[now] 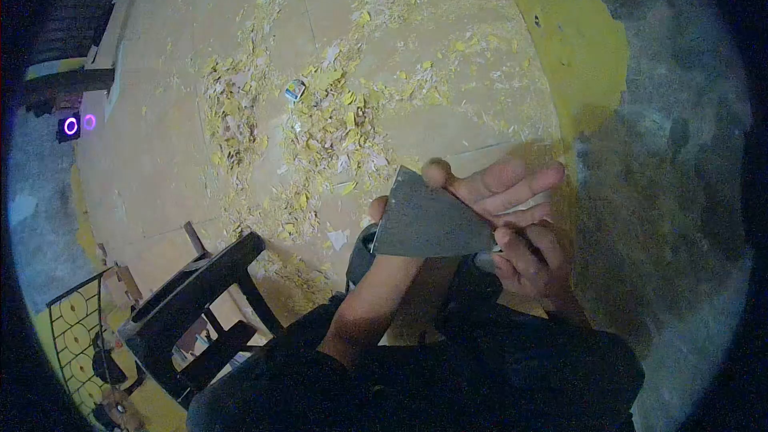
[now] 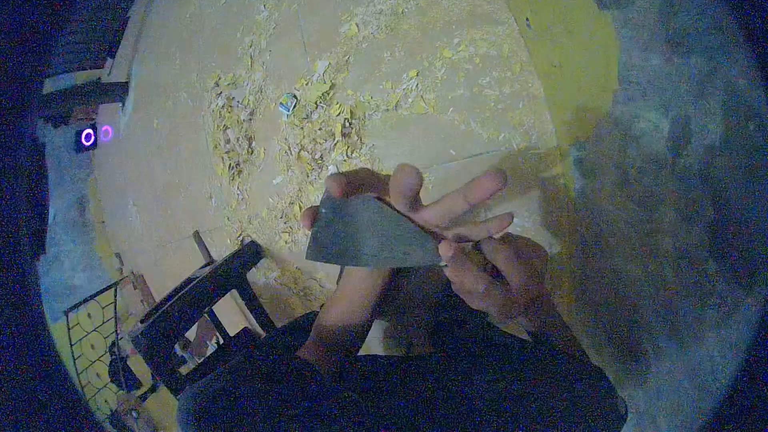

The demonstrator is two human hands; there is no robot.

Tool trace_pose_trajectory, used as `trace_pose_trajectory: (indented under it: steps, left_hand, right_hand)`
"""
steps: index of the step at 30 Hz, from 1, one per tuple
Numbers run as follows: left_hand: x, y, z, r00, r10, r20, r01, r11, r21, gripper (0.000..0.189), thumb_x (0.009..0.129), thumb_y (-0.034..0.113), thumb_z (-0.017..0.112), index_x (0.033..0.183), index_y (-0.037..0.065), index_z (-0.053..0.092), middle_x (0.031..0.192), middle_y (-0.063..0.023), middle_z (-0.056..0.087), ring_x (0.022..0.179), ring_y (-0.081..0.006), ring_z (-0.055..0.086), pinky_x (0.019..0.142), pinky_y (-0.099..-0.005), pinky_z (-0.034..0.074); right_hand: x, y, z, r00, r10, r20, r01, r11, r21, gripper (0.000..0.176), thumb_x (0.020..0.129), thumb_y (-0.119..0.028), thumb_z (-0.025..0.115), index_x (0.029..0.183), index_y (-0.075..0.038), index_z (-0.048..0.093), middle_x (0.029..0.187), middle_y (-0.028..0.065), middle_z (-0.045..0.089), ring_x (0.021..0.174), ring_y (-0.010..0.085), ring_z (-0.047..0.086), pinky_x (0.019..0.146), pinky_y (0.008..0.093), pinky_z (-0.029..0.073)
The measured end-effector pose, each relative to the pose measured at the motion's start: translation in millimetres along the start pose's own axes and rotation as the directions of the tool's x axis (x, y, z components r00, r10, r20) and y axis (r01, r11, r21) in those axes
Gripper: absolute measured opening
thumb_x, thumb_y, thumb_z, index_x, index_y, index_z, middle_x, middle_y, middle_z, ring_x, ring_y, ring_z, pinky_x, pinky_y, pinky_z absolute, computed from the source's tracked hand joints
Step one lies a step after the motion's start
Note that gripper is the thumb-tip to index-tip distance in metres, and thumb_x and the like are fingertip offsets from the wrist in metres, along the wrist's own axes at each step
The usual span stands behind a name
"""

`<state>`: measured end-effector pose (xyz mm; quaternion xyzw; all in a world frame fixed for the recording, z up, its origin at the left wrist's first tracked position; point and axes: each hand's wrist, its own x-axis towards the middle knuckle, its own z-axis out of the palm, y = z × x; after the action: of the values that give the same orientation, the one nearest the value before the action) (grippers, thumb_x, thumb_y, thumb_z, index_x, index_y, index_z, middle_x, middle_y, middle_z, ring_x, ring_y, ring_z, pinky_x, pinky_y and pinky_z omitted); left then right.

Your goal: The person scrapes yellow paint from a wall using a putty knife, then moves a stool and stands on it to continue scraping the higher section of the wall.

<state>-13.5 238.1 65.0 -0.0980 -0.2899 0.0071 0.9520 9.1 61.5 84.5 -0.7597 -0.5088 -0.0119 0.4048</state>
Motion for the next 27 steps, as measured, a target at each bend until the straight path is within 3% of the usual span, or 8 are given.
trace_pose_trajectory:
  steps: [4, 9, 10, 17, 21, 23, 25, 27]
  left_hand:
    - [4.7, -0.2, -10.8, 0.997, 0.007, 0.074, -0.012, 0.997, 0.072, 0.078, 0.076, 0.060, 0.067, 0.142, 0.026, 0.042, 0.156, -0.0136, 0.018, 0.142, -0.0470, 0.000, 0.115, -0.0556, 0.008]
    - [6.9, -9.6, -9.2, 0.927, -0.113, -0.358, 0.221, 0.935, 0.276, 0.128, 0.058, 0.072, 0.074, 0.150, 0.008, 0.012, 0.155, -0.0234, 0.010, 0.144, -0.0376, 0.009, 0.112, -0.0473, 0.022]
    - [5.8, -10.9, -10.5, 0.917, -0.037, -0.397, 0.106, 0.982, 0.155, 0.145, 0.045, 0.078, 0.075, 0.152, 0.014, 0.001, 0.156, -0.0222, 0.005, 0.144, -0.0365, 0.009, 0.113, -0.0493, 0.021]
    - [9.2, -3.7, -7.1, 0.903, 0.109, -0.415, -0.019, 0.976, 0.216, 0.148, 0.034, 0.084, 0.071, 0.152, 0.024, 0.005, 0.157, -0.0177, -0.002, 0.145, -0.0338, 0.007, 0.114, -0.0537, 0.019]
    - [13.7, -8.1, -17.7, 0.885, 0.298, -0.357, -0.180, 0.928, 0.327, 0.146, 0.034, 0.085, 0.069, 0.152, 0.022, 0.009, 0.157, -0.0187, 0.005, 0.144, -0.0341, 0.010, 0.113, -0.0538, 0.020]
    - [6.9, -5.9, -32.1, 0.856, 0.415, -0.308, -0.146, 0.766, 0.626, 0.144, 0.034, 0.085, 0.066, 0.151, 0.021, 0.013, 0.154, -0.0199, 0.016, 0.144, -0.0345, 0.014, 0.113, -0.0529, 0.021]
    - [6.1, 2.2, -36.0, 0.882, 0.406, -0.238, -0.135, 0.702, 0.699, 0.134, 0.043, 0.082, 0.069, 0.150, 0.019, 0.020, 0.151, -0.0204, 0.027, 0.142, -0.0339, 0.020, 0.112, -0.0527, 0.022]
    - [2.7, 7.6, -39.2, 0.868, 0.420, -0.265, 0.042, 0.471, 0.881, 0.114, 0.057, 0.071, 0.074, 0.144, 0.010, 0.034, 0.144, -0.0188, 0.040, 0.139, -0.0330, 0.030, 0.112, -0.0492, 0.025]
  right_hand:
    - [-0.2, 2.6, -0.2, 1.000, 0.028, 0.013, -0.028, 0.999, -0.041, 0.035, 0.087, -0.022, 0.065, 0.119, -0.009, 0.060, 0.099, 0.0155, 0.059, 0.082, 0.0291, 0.062, 0.068, 0.0371, 0.052]
    - [19.7, 0.7, 6.7, 0.965, 0.189, -0.182, -0.193, 0.981, -0.009, 0.038, 0.083, -0.020, 0.067, 0.118, -0.006, 0.061, 0.086, 0.0158, 0.062, 0.066, 0.0274, 0.059, 0.056, 0.0368, 0.050]
    - [19.1, 3.1, 8.7, 0.947, 0.217, -0.236, -0.215, 0.976, 0.035, 0.039, 0.085, -0.023, 0.064, 0.119, -0.004, 0.061, 0.086, 0.0162, 0.062, 0.070, 0.0287, 0.059, 0.060, 0.0379, 0.050]
    - [15.8, 3.9, 9.3, 0.870, 0.448, -0.209, -0.395, 0.884, 0.250, 0.048, 0.091, -0.031, 0.053, 0.123, 0.005, 0.054, 0.098, 0.0198, 0.059, 0.081, 0.0299, 0.058, 0.071, 0.0372, 0.049]
    - [18.2, 0.5, 6.6, 0.929, 0.361, -0.086, -0.342, 0.923, 0.176, 0.048, 0.092, -0.032, 0.053, 0.123, 0.003, 0.052, 0.103, 0.0205, 0.057, 0.083, 0.0305, 0.058, 0.070, 0.0370, 0.049]
    - [21.1, -3.0, 7.9, 0.930, 0.366, -0.044, -0.346, 0.908, 0.236, 0.046, 0.092, -0.033, 0.054, 0.121, 0.001, 0.052, 0.104, 0.0202, 0.056, 0.084, 0.0309, 0.058, 0.070, 0.0368, 0.049]
    - [23.5, -4.4, 7.9, 0.920, 0.392, -0.016, -0.371, 0.881, 0.294, 0.043, 0.092, -0.034, 0.055, 0.119, 0.000, 0.053, 0.104, 0.0202, 0.056, 0.082, 0.0307, 0.058, 0.067, 0.0363, 0.049]
    - [21.0, -3.7, 8.5, 0.908, 0.411, 0.080, -0.408, 0.823, 0.395, 0.044, 0.093, -0.033, 0.053, 0.121, 0.000, 0.050, 0.101, 0.0167, 0.055, 0.082, 0.0261, 0.058, 0.066, 0.0346, 0.048]
